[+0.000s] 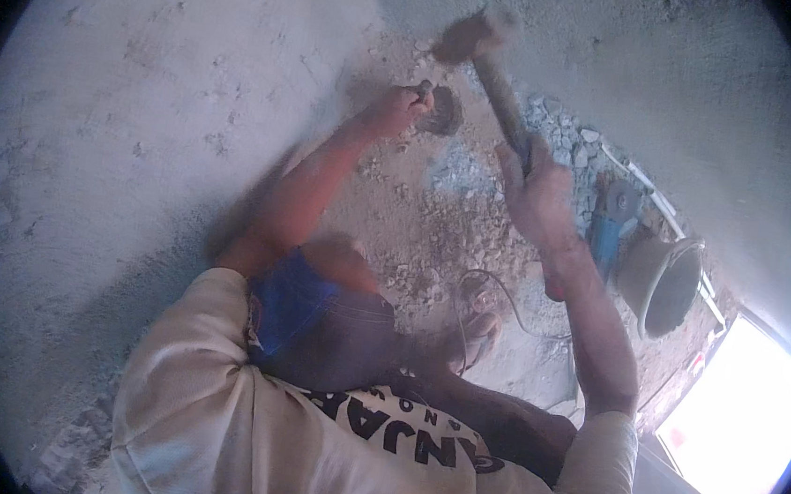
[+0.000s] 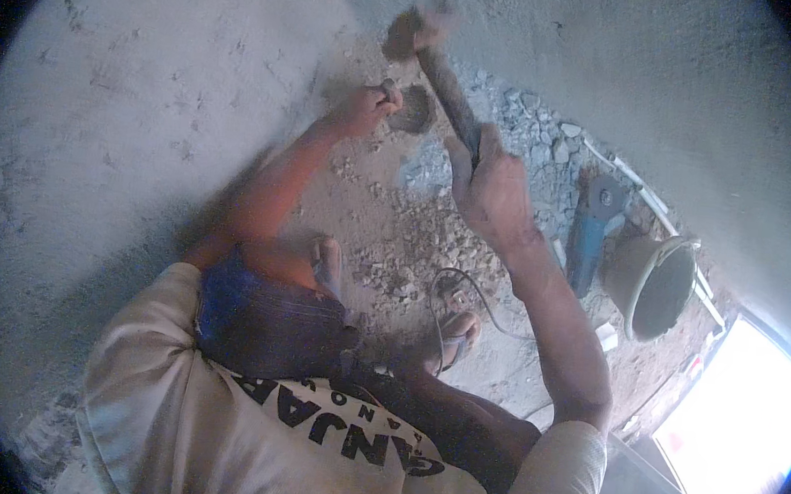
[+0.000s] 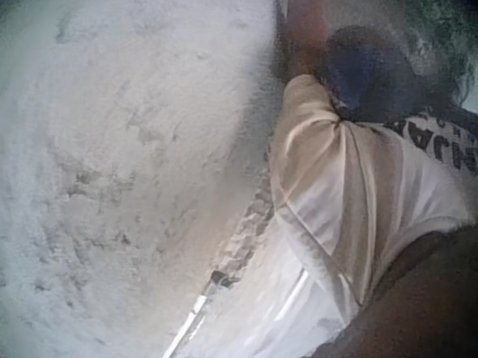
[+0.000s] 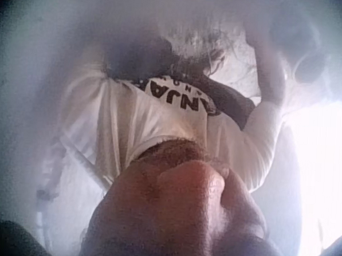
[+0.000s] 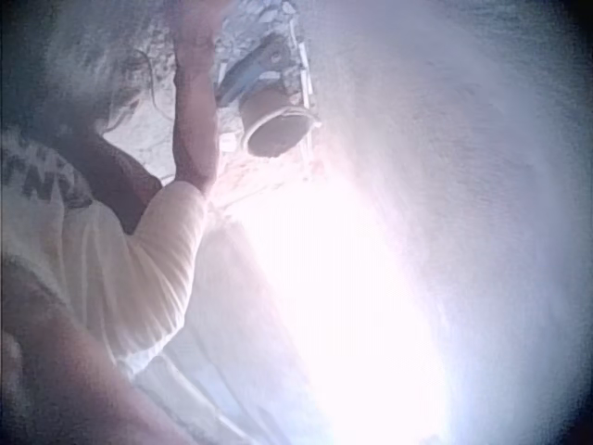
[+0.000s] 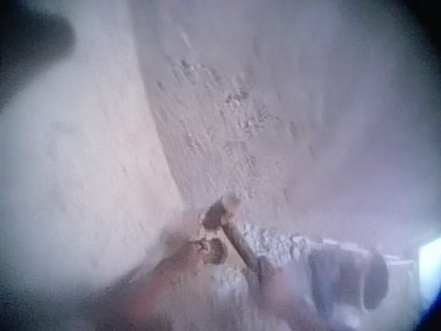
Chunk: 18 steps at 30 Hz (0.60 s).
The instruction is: The person cuts a circular hole into a concrete floor using an angle grinder and clears the debris with a hammer and chisel.
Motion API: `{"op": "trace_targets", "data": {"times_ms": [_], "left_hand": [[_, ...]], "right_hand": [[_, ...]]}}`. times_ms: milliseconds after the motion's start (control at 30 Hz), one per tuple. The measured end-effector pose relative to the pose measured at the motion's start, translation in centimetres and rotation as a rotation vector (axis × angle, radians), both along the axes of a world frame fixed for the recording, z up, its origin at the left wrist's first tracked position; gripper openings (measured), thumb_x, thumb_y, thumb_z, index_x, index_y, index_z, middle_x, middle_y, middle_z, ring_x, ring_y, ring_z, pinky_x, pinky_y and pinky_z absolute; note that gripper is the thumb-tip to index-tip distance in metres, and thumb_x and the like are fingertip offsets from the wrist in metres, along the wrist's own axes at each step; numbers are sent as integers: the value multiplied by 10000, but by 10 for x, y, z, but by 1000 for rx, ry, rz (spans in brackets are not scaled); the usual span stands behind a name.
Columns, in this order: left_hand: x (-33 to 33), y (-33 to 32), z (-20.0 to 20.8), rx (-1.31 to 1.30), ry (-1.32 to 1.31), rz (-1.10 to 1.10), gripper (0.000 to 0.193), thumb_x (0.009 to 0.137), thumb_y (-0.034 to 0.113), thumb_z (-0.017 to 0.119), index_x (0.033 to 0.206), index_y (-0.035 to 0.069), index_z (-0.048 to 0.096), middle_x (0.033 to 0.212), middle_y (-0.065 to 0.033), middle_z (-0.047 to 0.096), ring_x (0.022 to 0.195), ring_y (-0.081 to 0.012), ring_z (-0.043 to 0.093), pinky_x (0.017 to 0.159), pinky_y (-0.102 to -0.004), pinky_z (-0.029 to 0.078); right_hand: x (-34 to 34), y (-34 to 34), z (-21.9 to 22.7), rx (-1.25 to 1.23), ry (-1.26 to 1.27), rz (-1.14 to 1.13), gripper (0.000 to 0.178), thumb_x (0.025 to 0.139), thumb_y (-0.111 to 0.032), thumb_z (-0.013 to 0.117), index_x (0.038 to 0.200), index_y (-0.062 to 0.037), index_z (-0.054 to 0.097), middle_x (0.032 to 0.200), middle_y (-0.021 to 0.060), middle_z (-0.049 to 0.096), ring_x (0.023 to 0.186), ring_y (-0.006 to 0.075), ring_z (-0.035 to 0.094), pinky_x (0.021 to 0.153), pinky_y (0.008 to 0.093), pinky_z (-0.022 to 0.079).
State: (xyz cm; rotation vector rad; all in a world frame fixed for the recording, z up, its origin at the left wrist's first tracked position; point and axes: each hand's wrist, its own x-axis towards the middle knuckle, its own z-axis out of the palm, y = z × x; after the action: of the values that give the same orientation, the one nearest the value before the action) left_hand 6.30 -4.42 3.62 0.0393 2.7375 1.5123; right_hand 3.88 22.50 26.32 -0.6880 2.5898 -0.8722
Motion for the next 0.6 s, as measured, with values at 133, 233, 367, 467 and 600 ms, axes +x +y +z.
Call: {"op": "trace_targets", "data": {"times_ms": [133, 233, 367, 467, 600], "left_hand": [[-14, 7, 18, -37, 33, -34, 198, 909, 182, 541, 977, 11, 615, 873, -187, 659, 824, -355, 639, 754, -418, 485], [-13, 7, 16, -72, 56, -46, 201, 907, 179, 545, 972, 8, 630, 862, -204, 659, 809, -378, 630, 743, -425, 488], [-23, 22, 27, -199, -72, -92, 221, 907, 195, 547, 895, -12, 623, 825, -223, 647, 768, -398, 624, 716, -448, 485], [0, 7, -5, -64, -155, -17, 246, 917, 229, 548, 909, -3, 628, 855, -221, 658, 813, -393, 638, 737, -457, 485], [-19, -6, 15, -43, -97, -56, 222, 911, 201, 538, 988, 22, 646, 914, -184, 681, 879, -330, 660, 777, -426, 493]], "right_hand": [[1, -11, 46, -193, 31, -109, 316, 959, -259, 562, 1027, 36, 471, 645, 259, 591, 643, 461, 638, 521, 477, 483], [11, -14, 35, -204, 7, -145, 332, 960, -276, 553, 1037, 37, 475, 659, 256, 595, 646, 441, 639, 548, 476, 488], [14, 10, -40, 202, -150, -35, 379, 960, -310, 550, 1075, 47, 496, 715, 269, 604, 726, 439, 644, 616, 474, 491], [8, 7, -48, 151, -124, 52, 406, 957, -333, 544, 1092, 48, 514, 743, 298, 606, 769, 483, 627, 646, 492, 486], [6, 20, -21, 119, -131, -73, 452, 957, -378, 531, 1104, 50, 539, 770, 304, 610, 816, 489, 620, 698, 487, 478]]}}
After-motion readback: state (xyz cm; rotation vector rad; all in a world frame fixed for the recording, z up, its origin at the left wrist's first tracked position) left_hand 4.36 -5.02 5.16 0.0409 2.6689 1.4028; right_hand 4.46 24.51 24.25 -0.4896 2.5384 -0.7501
